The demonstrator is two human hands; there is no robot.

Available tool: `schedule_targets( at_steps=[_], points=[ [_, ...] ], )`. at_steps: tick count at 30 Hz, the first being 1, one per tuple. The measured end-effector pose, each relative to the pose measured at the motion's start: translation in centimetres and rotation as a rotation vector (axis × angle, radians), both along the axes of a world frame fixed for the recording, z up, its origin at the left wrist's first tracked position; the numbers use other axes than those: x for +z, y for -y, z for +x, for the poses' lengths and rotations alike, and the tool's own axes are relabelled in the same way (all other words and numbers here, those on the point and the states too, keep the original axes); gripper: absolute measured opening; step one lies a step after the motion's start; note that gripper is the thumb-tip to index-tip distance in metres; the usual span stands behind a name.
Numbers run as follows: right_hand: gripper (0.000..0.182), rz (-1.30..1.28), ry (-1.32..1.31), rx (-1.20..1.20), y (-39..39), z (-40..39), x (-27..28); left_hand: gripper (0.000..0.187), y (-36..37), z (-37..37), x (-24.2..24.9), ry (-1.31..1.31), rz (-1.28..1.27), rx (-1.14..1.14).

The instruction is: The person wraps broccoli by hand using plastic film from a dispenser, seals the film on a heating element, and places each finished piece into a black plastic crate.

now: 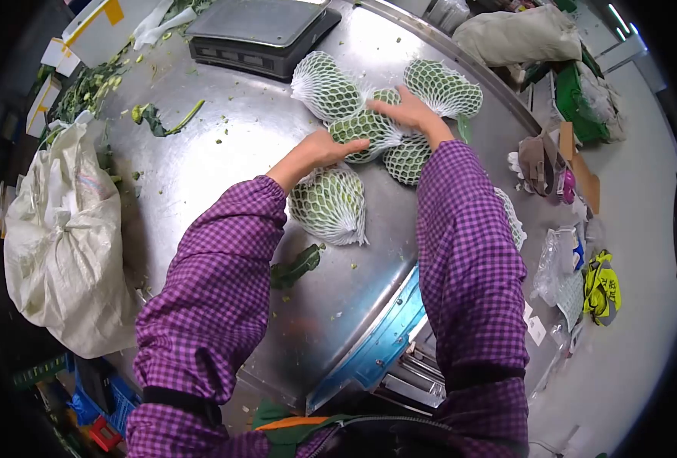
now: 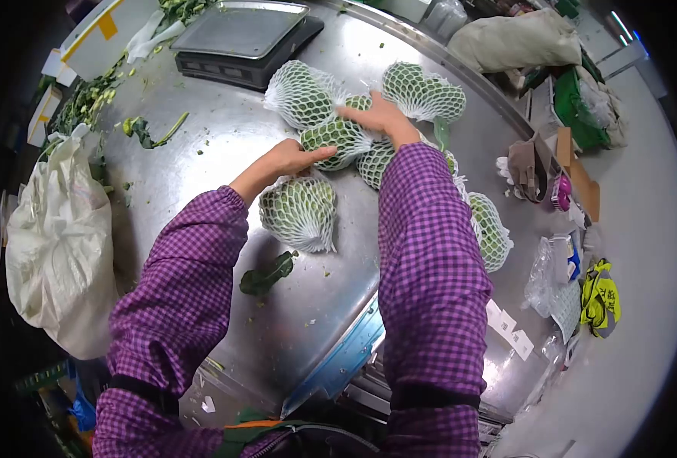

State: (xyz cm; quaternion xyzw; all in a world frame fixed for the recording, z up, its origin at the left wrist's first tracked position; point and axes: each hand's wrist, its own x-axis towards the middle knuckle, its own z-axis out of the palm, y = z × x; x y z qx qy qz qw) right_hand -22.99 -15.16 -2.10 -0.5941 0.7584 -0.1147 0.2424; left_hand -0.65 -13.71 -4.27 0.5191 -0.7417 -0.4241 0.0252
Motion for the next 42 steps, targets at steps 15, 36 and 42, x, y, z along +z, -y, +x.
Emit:
schedule_targets(
  at_steps=[15, 36, 42],
  points=[
    [0.042, -0.617, 0.312, 0.158, -12.1, -1.1, 9.5, 0.035, -9.0, 1.3, 4.2, -0.753, 0.142, 0.207],
    [0.053, -0.336, 0.699, -0.526, -61.4, -7.8, 13.6, 0.066, -38.4, -10.1, 14.3, -0.780, 0.501, -0.504],
    [0.066, -0.430, 0.693, -0.402, -62.8, -8.1, 12.0, 0.070, -38.8, -9.2, 14.4, -0.585, 0.403, -0.520]
  ],
)
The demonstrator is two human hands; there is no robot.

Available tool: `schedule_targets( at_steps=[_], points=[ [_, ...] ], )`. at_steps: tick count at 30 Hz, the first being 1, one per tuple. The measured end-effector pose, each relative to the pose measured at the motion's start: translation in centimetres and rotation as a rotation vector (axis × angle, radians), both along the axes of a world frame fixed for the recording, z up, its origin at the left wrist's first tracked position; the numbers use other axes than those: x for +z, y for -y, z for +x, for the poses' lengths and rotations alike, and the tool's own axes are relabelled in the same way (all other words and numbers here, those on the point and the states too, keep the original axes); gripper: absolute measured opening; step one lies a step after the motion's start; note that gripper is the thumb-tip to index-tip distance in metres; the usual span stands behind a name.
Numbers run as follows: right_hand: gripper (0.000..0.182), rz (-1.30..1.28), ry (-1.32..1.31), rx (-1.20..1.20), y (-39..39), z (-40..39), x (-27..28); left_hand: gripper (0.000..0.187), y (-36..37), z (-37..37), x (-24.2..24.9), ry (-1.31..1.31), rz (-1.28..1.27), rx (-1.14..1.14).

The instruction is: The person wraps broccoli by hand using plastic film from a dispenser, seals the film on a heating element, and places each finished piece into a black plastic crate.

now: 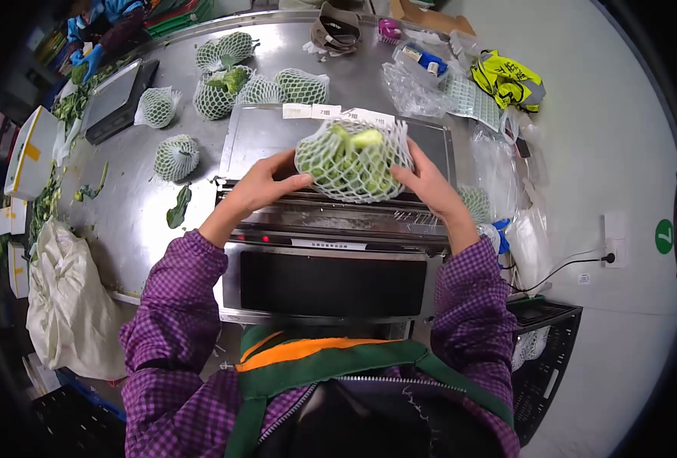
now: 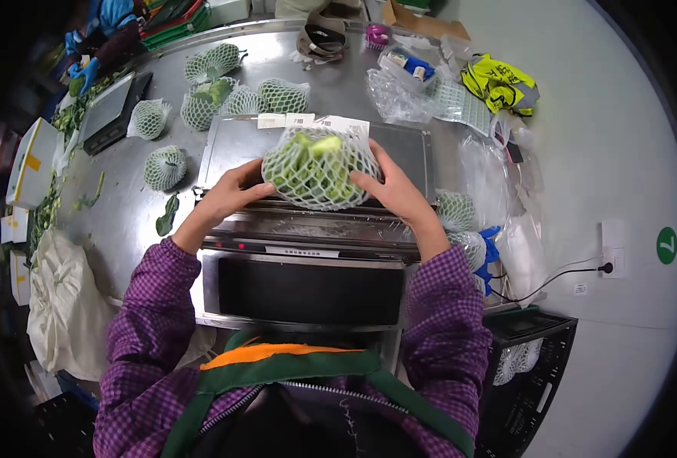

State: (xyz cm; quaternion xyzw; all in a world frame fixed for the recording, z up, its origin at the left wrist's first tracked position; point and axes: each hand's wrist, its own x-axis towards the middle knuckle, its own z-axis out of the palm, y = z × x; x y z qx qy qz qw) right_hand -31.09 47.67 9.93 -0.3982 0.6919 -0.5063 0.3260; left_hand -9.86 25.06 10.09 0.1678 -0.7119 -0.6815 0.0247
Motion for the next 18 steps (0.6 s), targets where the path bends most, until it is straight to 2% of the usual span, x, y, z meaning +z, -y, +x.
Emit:
schedule_targets(
  at_steps=[2, 3, 5, 6, 7, 8, 9, 10, 11, 12, 13, 14, 15, 16, 17, 18],
  points=[
    [0.069, -0.118, 0.209, -0.175, -1.0, 0.5, 0.8, 0.069, 0.1, 1.4, 0.5, 0.005, -0.289, 0.005],
    [0.062, -0.047, 0.120, -0.251, -2.3, 0.7, 1.6, 0.069, 0.0, 2.5, 0.6, 0.010, -0.291, 0.012],
    [0.043, 0.136, -0.078, -0.345, -5.5, 1.5, 1.8, 0.055, -0.2, 4.9, 0.7, 0.081, -0.468, 0.178],
    [0.036, 0.250, -0.422, -0.364, -7.4, 2.0, 1.6, 0.055, -0.1, 6.3, 0.7, 0.083, -0.470, 0.182],
    [0.032, 0.359, -0.769, -0.377, -8.8, 2.6, 1.2, 0.050, 0.0, 7.7, 0.6, 0.195, -0.611, 0.234],
    [0.032, 0.356, -0.771, -0.375, -9.4, 3.2, 0.8, 0.046, -0.2, 8.6, 0.7, 0.308, -0.752, 0.285],
    [0.032, 0.418, -0.825, -0.389, -9.9, 3.7, 0.1, 0.037, -0.9, 8.9, 0.9, 0.367, -0.782, 0.326],
    [0.032, 0.482, -0.878, -0.401, -10.1, 4.1, -0.8, 0.037, -1.3, 8.7, 0.4, 0.368, -0.780, 0.328],
    [0.033, 0.439, -0.833, -0.433, -9.3, 4.4, -2.3, 0.036, -1.5, 8.2, -0.8, 0.339, -0.814, 0.316],
    [0.029, 0.284, -0.764, -0.438, -8.1, 4.8, -3.0, 0.035, -1.7, 7.5, -1.7, 0.310, -0.850, 0.303],
    [0.025, 0.281, -0.524, -0.461, -6.9, 5.0, -3.3, 0.031, -1.6, 6.5, -2.5, 0.306, -0.819, 0.254],
    [0.021, 0.275, -0.282, -0.479, -6.0, 5.0, -3.3, 0.031, -2.1, 5.8, -2.7, 0.265, -0.734, 0.298],
    [0.011, 0.170, -0.049, -0.466, -5.9, 4.5, -4.0, 0.034, -1.9, 6.2, -3.8, 0.191, -0.546, 0.327],
    [0.011, 0.164, -0.056, -0.467, -6.3, 4.1, -3.7, 0.039, -1.5, 6.5, -4.6, 0.109, -0.359, 0.354],
    [0.010, 0.071, 0.154, -0.464, -7.3, 4.5, -3.0, 0.039, -1.6, 7.5, -3.7, 0.108, -0.359, 0.350],
    [0.009, -0.022, 0.364, -0.456, -8.3, 5.1, -2.2, 0.047, -2.3, 9.0, -1.7, 0.175, -0.174, 0.355]
  ],
)
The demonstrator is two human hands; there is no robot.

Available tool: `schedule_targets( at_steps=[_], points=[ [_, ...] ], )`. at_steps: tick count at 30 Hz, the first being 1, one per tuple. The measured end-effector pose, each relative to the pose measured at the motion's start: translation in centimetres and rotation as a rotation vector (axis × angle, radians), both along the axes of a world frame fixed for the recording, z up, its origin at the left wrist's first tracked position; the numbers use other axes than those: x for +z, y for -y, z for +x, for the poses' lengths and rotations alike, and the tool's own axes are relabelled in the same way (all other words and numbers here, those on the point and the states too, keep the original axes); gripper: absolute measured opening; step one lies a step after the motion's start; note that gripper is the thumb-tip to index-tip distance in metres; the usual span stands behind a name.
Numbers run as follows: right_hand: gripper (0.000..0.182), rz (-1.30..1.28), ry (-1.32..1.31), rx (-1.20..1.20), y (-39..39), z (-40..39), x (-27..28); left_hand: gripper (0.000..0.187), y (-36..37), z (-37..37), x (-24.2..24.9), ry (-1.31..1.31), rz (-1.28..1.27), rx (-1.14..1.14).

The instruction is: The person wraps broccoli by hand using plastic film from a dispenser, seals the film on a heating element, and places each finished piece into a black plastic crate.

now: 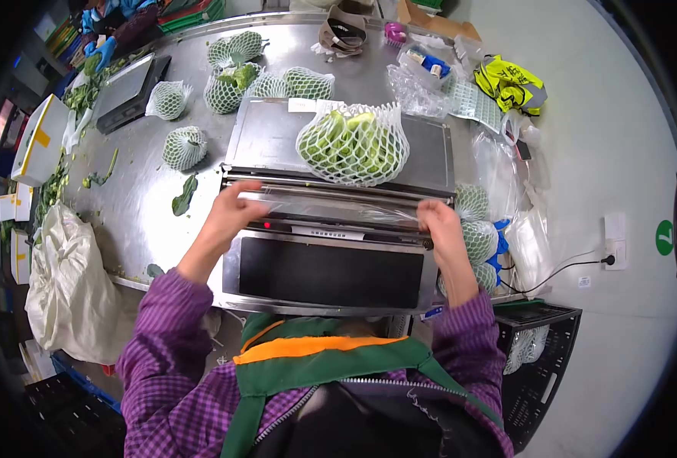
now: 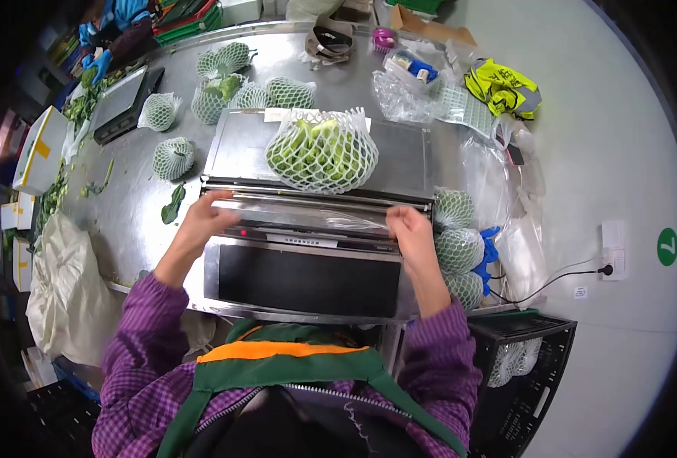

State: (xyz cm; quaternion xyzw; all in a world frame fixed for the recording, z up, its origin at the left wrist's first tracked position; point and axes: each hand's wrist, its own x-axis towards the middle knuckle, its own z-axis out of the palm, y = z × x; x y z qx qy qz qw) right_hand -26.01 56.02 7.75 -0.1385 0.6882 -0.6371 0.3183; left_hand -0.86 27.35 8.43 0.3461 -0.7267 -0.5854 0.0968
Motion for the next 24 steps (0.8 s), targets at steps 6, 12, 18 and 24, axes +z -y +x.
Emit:
schedule_targets(
  at_steps=[6, 12, 18, 24],
  points=[
    [0.008, -0.454, 0.278, 0.219, -2.6, 2.9, 10.4, 0.042, -3.2, 7.1, 5.2, -0.152, 1.216, -0.303],
    [0.017, -0.661, -0.244, 0.254, 7.2, -3.5, 17.3, 0.024, 4.0, -3.2, 10.7, -0.969, 0.755, -0.228],
    [0.038, -0.107, 0.313, 0.536, 15.4, -14.4, 2.0, 0.047, 7.1, -16.9, 2.8, 0.179, 0.076, -0.220],
    [0.068, -0.287, 0.024, 0.685, 9.5, -9.7, 2.3, 0.076, 5.7, -12.1, 0.7, -0.282, 0.147, -0.563]
  ],
)
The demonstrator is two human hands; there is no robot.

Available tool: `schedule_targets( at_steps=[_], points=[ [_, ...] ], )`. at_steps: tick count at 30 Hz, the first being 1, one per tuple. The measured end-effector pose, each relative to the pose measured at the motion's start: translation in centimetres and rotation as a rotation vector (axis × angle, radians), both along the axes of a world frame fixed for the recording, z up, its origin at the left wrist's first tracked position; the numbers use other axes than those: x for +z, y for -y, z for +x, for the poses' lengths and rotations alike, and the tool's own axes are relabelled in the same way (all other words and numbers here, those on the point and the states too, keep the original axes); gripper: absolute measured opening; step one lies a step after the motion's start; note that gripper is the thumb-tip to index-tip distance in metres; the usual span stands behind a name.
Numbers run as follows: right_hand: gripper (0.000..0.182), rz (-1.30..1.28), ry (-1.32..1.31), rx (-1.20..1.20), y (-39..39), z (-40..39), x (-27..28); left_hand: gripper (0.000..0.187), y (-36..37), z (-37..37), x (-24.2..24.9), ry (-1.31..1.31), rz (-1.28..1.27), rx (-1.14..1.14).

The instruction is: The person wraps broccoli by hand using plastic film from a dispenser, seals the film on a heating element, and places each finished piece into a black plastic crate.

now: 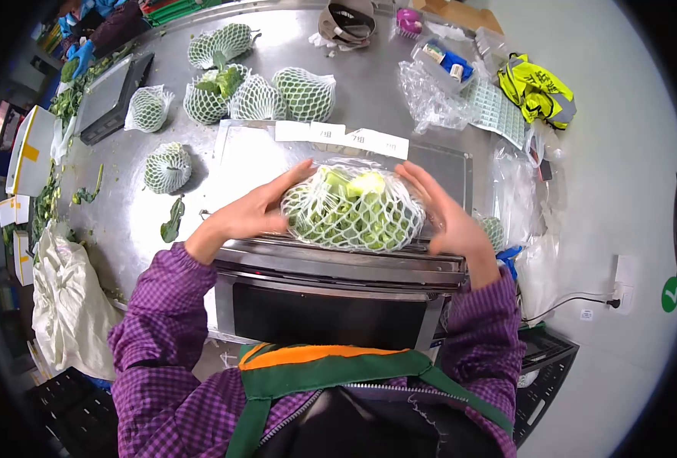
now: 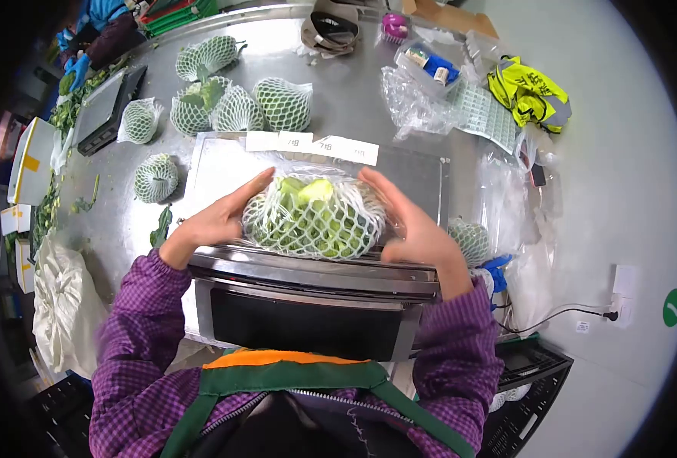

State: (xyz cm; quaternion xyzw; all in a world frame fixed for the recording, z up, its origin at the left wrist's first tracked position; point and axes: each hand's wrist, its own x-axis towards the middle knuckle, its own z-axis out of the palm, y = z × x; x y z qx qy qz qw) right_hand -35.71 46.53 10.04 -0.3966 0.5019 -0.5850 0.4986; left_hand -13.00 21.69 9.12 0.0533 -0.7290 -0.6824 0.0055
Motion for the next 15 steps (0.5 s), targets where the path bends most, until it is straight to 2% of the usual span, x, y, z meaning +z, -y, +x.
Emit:
schedule_targets(
  at_steps=[1, 2, 3, 4, 5, 6, 7, 8, 9, 10, 11, 12, 13, 14, 15],
  points=[
    [0.083, 0.049, -0.232, 0.043, -0.6, 0.3, 0.4, 0.089, 0.1, 0.3, -0.1, -0.151, -0.143, -0.094],
    [0.099, 0.098, -0.462, 0.084, -1.0, 0.6, 0.8, 0.089, -0.2, 0.0, 0.1, -0.143, -0.135, -0.099],
    [0.108, 0.155, -0.584, 0.004, -0.6, 1.3, 1.2, 0.100, -0.7, -0.5, 0.6, -0.080, -0.171, -0.082],
    [0.108, 0.159, -0.584, 0.000, -0.4, 1.5, 1.7, 0.114, -1.1, -0.7, 0.9, -0.025, -0.212, -0.064],
    [0.099, 0.163, -0.586, 0.000, -0.2, 1.5, 2.3, 0.120, -1.2, -0.9, 0.7, 0.066, 0.064, -0.009],
    [0.090, 0.166, -0.589, 0.002, -0.1, 1.5, 2.7, 0.120, -1.2, -0.7, 0.9, 0.058, 0.058, -0.012],
    [0.080, 0.148, -0.457, -0.016, -0.7, 1.8, 2.7, 0.116, -1.4, 0.1, 1.1, 0.048, 0.072, -0.071],
    [0.080, 0.154, -0.449, -0.018, -1.4, 2.4, 3.2, 0.112, -2.0, 0.9, 1.3, 0.043, 0.092, -0.130],
    [0.076, 0.271, -0.287, 0.063, -2.2, 3.2, 4.2, 0.107, -2.9, 1.9, 1.4, -0.014, -0.010, -0.134],
    [0.072, 0.385, -0.123, 0.144, -3.0, 3.8, 5.2, 0.099, -3.7, 3.2, 1.0, 0.012, 0.061, -0.192],
    [0.058, 0.443, -0.125, 0.269, -3.8, 4.4, 5.9, 0.089, -5.1, 4.6, 0.9, 0.134, 0.371, -0.190],
    [0.058, 0.456, -0.107, 0.266, -5.0, 5.3, 5.4, 0.080, -6.7, 6.2, 0.9, 0.259, 0.683, -0.181],
    [0.056, 0.614, 0.270, 0.287, -6.4, 6.4, 4.7, 0.080, -8.0, 7.7, 1.1, 0.269, 0.694, -0.182],
    [0.059, 0.759, 0.655, 0.298, -7.7, 7.6, 4.2, 0.068, -9.2, 9.1, 1.5, 0.525, 0.879, -0.145],
    [0.071, 0.941, 0.692, 0.266, -8.0, 9.5, 4.2, 0.067, -10.2, 10.3, 1.7, 0.787, 1.064, -0.099]
  ],
)
